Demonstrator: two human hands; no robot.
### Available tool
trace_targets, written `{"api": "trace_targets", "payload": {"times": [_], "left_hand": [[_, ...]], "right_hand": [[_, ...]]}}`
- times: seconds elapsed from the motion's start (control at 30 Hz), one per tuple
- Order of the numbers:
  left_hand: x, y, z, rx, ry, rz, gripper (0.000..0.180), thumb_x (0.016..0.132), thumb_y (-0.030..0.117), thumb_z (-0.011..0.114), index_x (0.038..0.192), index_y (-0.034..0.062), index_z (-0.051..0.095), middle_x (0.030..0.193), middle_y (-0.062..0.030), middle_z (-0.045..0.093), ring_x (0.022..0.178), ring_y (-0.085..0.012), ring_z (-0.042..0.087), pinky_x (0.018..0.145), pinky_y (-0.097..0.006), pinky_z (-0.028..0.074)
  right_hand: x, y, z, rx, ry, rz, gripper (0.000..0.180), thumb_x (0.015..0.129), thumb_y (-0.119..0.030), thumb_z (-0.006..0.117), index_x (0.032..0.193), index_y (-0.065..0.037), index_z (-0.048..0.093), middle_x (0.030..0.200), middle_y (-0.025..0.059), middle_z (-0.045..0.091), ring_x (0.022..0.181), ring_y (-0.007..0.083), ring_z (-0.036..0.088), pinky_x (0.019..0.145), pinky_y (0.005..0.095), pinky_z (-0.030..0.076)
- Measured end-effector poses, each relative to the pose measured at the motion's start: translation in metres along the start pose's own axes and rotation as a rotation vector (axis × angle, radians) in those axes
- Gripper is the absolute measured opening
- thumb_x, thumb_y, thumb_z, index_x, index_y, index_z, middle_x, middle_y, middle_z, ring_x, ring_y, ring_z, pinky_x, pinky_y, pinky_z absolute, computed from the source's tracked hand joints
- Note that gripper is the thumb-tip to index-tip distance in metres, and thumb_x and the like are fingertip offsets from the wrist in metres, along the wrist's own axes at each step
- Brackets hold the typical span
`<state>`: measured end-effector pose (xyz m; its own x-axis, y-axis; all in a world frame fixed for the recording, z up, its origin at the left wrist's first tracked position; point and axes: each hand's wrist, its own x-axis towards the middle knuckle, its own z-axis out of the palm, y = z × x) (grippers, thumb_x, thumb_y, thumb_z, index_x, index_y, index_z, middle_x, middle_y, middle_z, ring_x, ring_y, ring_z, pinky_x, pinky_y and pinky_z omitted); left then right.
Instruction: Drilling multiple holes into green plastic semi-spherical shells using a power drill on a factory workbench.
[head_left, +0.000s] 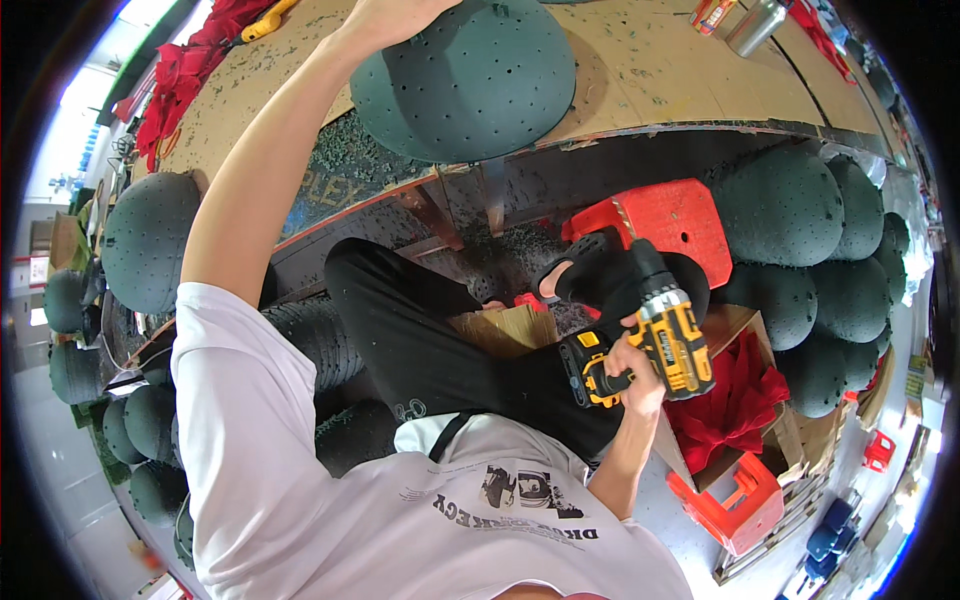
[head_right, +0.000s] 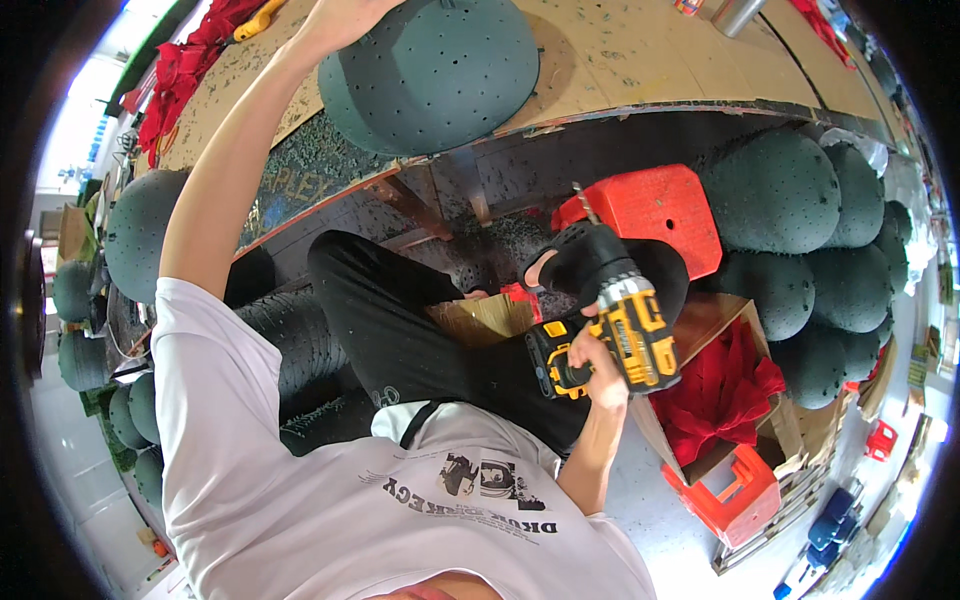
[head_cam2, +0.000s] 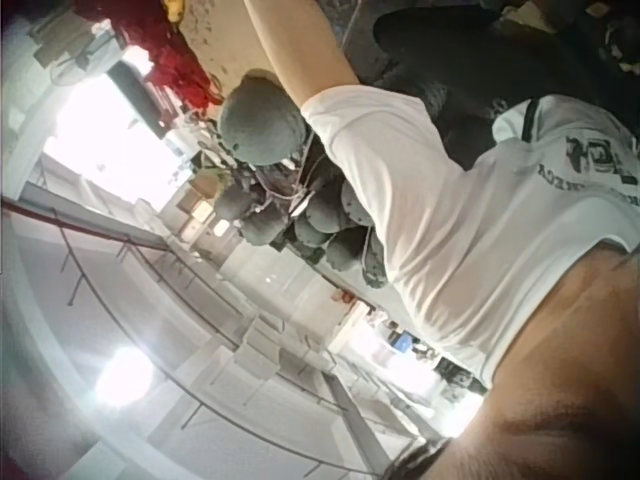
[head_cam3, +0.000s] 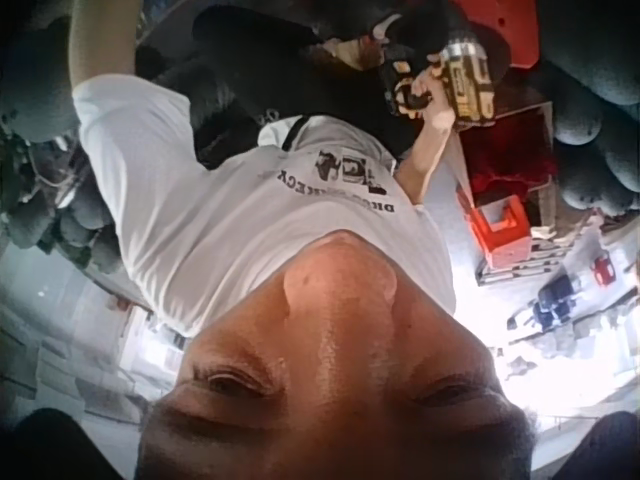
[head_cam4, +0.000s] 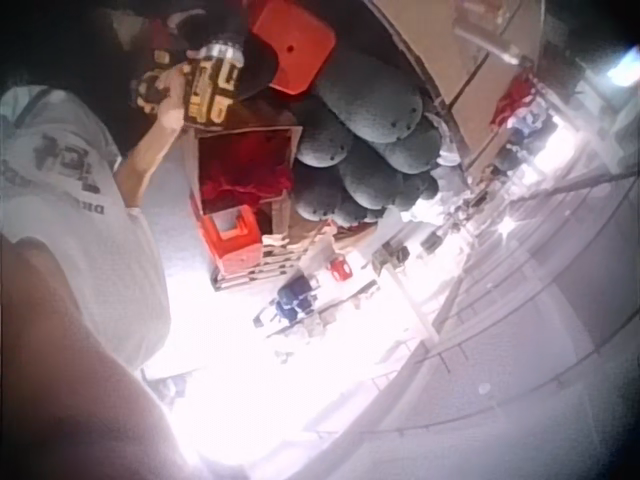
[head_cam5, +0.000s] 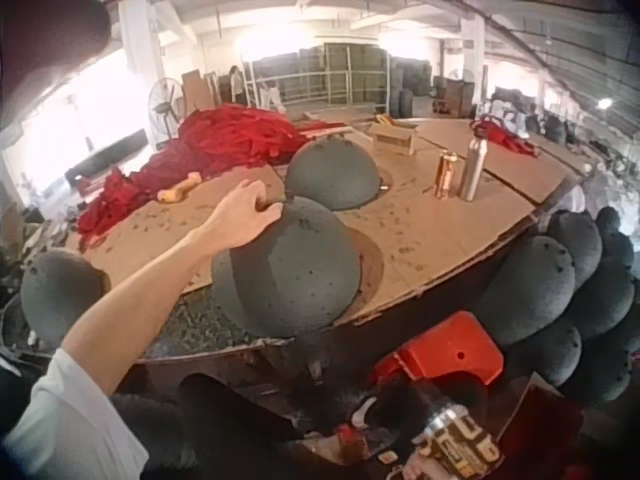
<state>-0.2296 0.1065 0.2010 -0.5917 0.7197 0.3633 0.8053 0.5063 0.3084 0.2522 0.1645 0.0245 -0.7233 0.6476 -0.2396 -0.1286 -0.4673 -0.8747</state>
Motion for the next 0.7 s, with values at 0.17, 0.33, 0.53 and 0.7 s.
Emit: {"api": "trace_targets", "payload": {"times": [0.17,0.33,0.53,0.7], "left_hand": [[-0.002,0.012,-0.011,0.176,-0.057,0.001,0.047,0.094,0.041,0.058,0.106,-0.0033,0.069,0.111,-0.0275,0.063,0.106,-0.042,0.061,0.092,-0.049,0.048],[-0.004,0.015,-0.017,0.164,-0.112,-0.021,0.052,0.097,0.045,0.055,0.112,-0.0026,0.071,0.118,-0.0298,0.062,0.111,-0.0439,0.06,0.095,-0.05,0.049],[-0.002,0.01,-0.016,0.158,-0.114,-0.029,0.051,0.097,0.043,0.055,0.11,-0.004,0.072,0.122,-0.0303,0.06,0.111,-0.0432,0.061,0.095,-0.05,0.049],[0.002,0.011,-0.013,0.122,-0.119,-0.08,0.049,0.097,0.041,0.055,0.109,-0.0031,0.072,0.125,-0.0285,0.06,0.111,-0.0426,0.062,0.096,-0.049,0.049]], "right_hand": [[0.003,0.01,0.027,-0.18,-0.113,-0.164,0.037,0.081,0.008,0.055,0.118,0.005,0.057,0.071,0.005,0.058,0.056,0.0101,0.054,0.056,0.0244,0.044],[0.002,0.011,0.044,-0.191,-0.151,-0.133,0.038,0.081,0.009,0.054,0.119,0.005,0.057,0.072,0.005,0.058,0.058,0.01,0.054,0.056,0.0243,0.044],[-0.004,0.013,0.05,-0.207,-0.163,-0.132,0.039,0.081,0.009,0.053,0.119,0.005,0.056,0.071,0.0047,0.057,0.057,0.0105,0.054,0.056,0.0243,0.043],[-0.01,0.015,0.049,-0.287,-0.168,-0.194,0.035,0.088,0.003,0.055,0.123,0.005,0.053,0.071,0.0045,0.054,0.057,0.0114,0.051,0.057,0.0267,0.045]]}}
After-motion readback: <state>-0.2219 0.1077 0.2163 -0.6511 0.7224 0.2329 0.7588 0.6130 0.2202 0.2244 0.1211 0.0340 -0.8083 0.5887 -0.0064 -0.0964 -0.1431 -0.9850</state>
